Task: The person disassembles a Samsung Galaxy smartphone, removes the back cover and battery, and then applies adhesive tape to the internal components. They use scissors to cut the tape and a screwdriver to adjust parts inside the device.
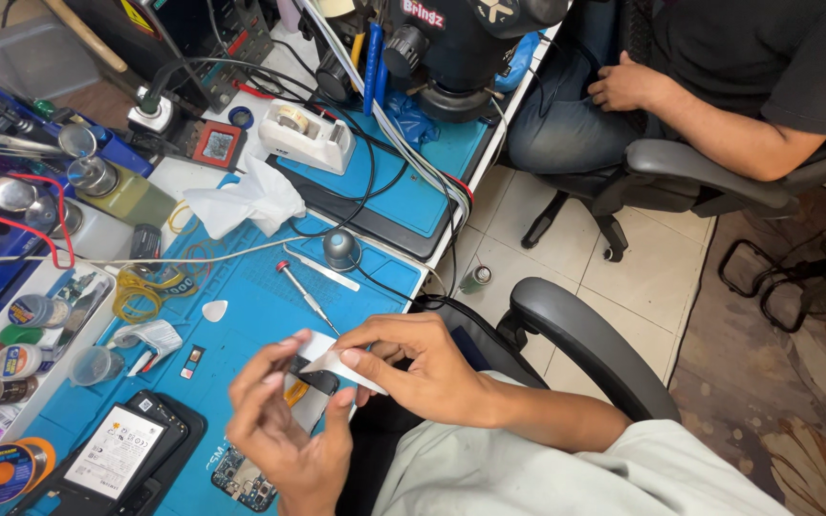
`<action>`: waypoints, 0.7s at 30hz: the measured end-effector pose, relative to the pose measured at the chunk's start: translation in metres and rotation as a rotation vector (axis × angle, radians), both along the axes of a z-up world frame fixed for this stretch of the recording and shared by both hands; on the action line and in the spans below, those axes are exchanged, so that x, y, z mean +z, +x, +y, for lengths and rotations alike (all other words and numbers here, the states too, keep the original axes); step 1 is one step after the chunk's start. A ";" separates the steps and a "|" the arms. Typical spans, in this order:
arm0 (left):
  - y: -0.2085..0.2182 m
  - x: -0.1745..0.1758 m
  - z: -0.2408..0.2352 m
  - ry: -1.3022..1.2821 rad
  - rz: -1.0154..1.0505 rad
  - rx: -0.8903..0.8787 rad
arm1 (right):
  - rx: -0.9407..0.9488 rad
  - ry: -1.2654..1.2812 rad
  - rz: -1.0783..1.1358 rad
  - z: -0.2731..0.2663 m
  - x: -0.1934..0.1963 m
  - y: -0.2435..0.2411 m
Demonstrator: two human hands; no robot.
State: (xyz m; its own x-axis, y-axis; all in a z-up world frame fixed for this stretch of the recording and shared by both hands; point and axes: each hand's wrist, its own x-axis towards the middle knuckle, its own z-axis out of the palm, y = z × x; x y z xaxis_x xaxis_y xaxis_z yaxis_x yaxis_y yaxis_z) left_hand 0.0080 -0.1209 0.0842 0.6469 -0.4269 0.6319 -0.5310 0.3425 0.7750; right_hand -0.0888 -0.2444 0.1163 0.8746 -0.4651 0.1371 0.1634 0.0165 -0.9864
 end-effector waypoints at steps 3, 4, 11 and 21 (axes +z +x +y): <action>-0.001 -0.006 0.002 0.054 -0.050 0.014 | -0.006 0.052 -0.025 0.002 -0.003 0.003; -0.001 -0.007 0.003 0.072 -0.069 0.031 | 0.010 0.107 -0.011 0.003 -0.003 0.003; -0.003 0.002 0.014 0.259 -0.254 0.127 | 0.024 0.199 -0.059 0.012 -0.006 0.010; 0.010 -0.003 0.035 0.313 -0.306 0.219 | 0.157 0.354 0.024 0.023 -0.006 0.022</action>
State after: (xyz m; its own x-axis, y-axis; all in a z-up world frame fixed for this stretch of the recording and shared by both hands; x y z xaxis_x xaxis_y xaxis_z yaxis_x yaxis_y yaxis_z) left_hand 0.0178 -0.0856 0.0813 0.5473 -0.5011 0.6703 -0.7843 -0.0275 0.6198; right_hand -0.0663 -0.2212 0.1099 0.9400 -0.3399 -0.0296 0.1084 0.3796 -0.9188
